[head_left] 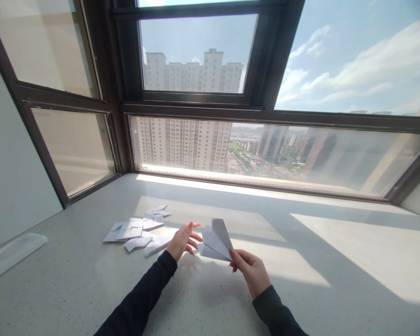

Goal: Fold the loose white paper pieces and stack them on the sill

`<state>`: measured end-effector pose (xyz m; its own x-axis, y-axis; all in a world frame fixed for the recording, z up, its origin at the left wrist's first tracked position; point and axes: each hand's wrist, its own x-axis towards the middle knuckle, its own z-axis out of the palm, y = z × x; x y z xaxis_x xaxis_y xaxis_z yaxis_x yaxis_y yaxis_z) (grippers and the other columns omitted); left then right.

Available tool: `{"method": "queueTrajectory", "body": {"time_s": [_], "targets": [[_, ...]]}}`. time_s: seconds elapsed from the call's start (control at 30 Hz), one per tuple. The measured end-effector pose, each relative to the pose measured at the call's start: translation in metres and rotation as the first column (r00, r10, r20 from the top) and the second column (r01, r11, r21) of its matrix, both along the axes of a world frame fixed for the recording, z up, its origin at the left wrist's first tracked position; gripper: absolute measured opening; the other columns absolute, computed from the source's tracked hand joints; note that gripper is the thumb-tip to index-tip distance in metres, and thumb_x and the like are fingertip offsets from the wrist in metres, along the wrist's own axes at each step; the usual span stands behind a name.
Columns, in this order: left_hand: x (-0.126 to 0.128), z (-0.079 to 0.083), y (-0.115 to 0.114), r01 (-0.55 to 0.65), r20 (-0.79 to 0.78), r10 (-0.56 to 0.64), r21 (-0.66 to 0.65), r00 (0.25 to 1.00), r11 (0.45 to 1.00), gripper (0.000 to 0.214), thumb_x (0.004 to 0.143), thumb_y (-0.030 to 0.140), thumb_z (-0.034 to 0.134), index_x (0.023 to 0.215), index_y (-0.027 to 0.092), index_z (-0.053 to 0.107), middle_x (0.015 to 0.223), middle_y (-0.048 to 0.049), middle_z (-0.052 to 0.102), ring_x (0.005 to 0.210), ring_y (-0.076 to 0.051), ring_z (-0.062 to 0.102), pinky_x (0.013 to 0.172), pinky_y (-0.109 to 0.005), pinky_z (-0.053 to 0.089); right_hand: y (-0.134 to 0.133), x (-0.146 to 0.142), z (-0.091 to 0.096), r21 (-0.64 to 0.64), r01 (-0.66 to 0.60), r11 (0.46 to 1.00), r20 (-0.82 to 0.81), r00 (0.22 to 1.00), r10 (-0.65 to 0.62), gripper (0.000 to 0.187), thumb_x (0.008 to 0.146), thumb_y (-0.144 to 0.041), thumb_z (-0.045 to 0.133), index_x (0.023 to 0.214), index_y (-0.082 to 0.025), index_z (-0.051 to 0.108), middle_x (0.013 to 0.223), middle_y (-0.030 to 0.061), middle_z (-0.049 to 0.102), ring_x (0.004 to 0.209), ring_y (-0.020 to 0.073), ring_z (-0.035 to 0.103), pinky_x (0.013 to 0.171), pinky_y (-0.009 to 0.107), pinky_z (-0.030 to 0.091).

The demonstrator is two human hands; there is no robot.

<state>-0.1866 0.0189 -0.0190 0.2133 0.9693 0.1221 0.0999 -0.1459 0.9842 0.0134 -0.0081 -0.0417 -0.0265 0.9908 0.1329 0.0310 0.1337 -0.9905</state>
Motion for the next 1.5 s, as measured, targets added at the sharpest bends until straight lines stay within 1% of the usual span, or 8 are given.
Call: {"method": "queueTrajectory", "body": {"time_s": [0.1,0.17,0.23,0.4,0.57,0.83,1.03,1.5], "targets": [[0.009,-0.007,-0.005,0.249,0.239,-0.213,-0.134,0.947,0.959,0.048,0.065,0.038,0.058,0.105,0.016,0.048,0.098,-0.0106,0.056,0.088,-0.02,0.055,0.074,-0.036,0.043,0.004,0.004,-0.002,-0.04,0.106,0.993,-0.1,0.989,-0.11,0.037,0.059,-0.05,0.061,0.065,-0.013,0.065,0.047,0.0016,0.054,0.045,0.0128,0.047,0.046,0.026,0.042],[0.021,-0.011,-0.012,0.435,0.269,-0.395,-0.108,0.878,0.894,0.059,0.054,0.028,0.07,0.108,0.019,0.048,0.11,-0.0106,0.052,0.105,-0.025,0.045,0.087,-0.042,0.034,0.003,0.003,-0.003,-0.047,0.12,0.992,-0.122,0.985,-0.125,0.038,0.059,-0.05,0.061,0.066,-0.013,0.065,0.047,0.0018,0.054,0.045,0.013,0.047,0.046,0.026,0.042],[0.035,-0.013,-0.02,0.485,0.282,-0.457,-0.036,0.844,0.874,0.063,0.058,0.028,0.069,0.114,0.021,0.043,0.115,-0.0099,0.049,0.111,-0.025,0.039,0.092,-0.045,0.027,0.002,0.001,-0.003,-0.036,0.079,0.996,-0.109,0.991,-0.083,0.037,0.059,-0.049,0.061,0.066,-0.013,0.065,0.048,0.0021,0.055,0.047,0.013,0.048,0.046,0.026,0.042],[0.052,-0.006,-0.034,0.4,0.514,-0.326,-0.035,0.793,0.916,0.048,0.072,0.037,0.054,0.114,0.017,0.047,0.107,-0.0102,0.055,0.103,-0.023,0.046,0.094,-0.043,0.026,-0.003,-0.005,0.001,0.023,-0.049,0.999,0.01,0.999,0.048,0.037,0.064,-0.049,0.057,0.068,-0.013,0.066,0.055,0.0039,0.058,0.051,0.0136,0.051,0.044,0.024,0.042],[0.042,0.001,-0.034,0.45,0.618,-0.285,-0.125,0.733,0.884,0.044,0.069,0.032,0.059,0.11,0.016,0.051,0.106,-0.0097,0.057,0.101,-0.021,0.049,0.096,-0.04,0.024,-0.007,-0.006,0.006,0.139,0.03,0.99,0.147,0.988,-0.051,0.037,0.064,-0.051,0.055,0.062,-0.015,0.065,0.08,0.0086,0.059,0.064,0.0167,0.054,0.04,0.022,0.043],[0.036,0.002,-0.03,0.449,0.61,-0.277,-0.145,0.742,0.882,0.049,0.061,0.029,0.067,0.106,0.015,0.054,0.106,-0.0116,0.058,0.102,-0.025,0.049,0.092,-0.042,0.03,-0.01,-0.006,0.008,0.172,0.031,0.985,0.264,0.961,-0.076,0.038,0.067,-0.051,0.051,0.059,-0.016,0.062,0.074,0.0066,0.057,0.065,0.0163,0.053,0.043,0.021,0.04],[0.037,0.0,-0.03,0.45,0.647,-0.257,-0.15,0.718,0.88,0.043,0.066,0.025,0.063,0.107,0.014,0.053,0.114,-0.0141,0.052,0.109,-0.026,0.042,0.095,-0.044,0.025,-0.011,-0.008,0.006,0.202,0.01,0.979,0.32,0.944,-0.076,0.037,0.068,-0.05,0.05,0.059,-0.016,0.061,0.069,0.0049,0.055,0.061,0.015,0.051,0.044,0.022,0.035],[0.046,-0.003,-0.036,0.485,0.832,-0.16,-0.143,0.531,0.863,0.031,0.068,0.012,0.054,0.099,0.014,0.058,0.106,-0.0087,0.059,0.115,-0.025,0.037,0.101,-0.042,0.013,-0.012,-0.007,0.006,0.279,-0.033,0.96,0.459,0.882,-0.103,0.03,0.071,-0.044,0.05,0.061,-0.019,0.063,0.068,0.0047,0.061,0.07,0.0179,0.053,0.049,0.023,0.041]]}}
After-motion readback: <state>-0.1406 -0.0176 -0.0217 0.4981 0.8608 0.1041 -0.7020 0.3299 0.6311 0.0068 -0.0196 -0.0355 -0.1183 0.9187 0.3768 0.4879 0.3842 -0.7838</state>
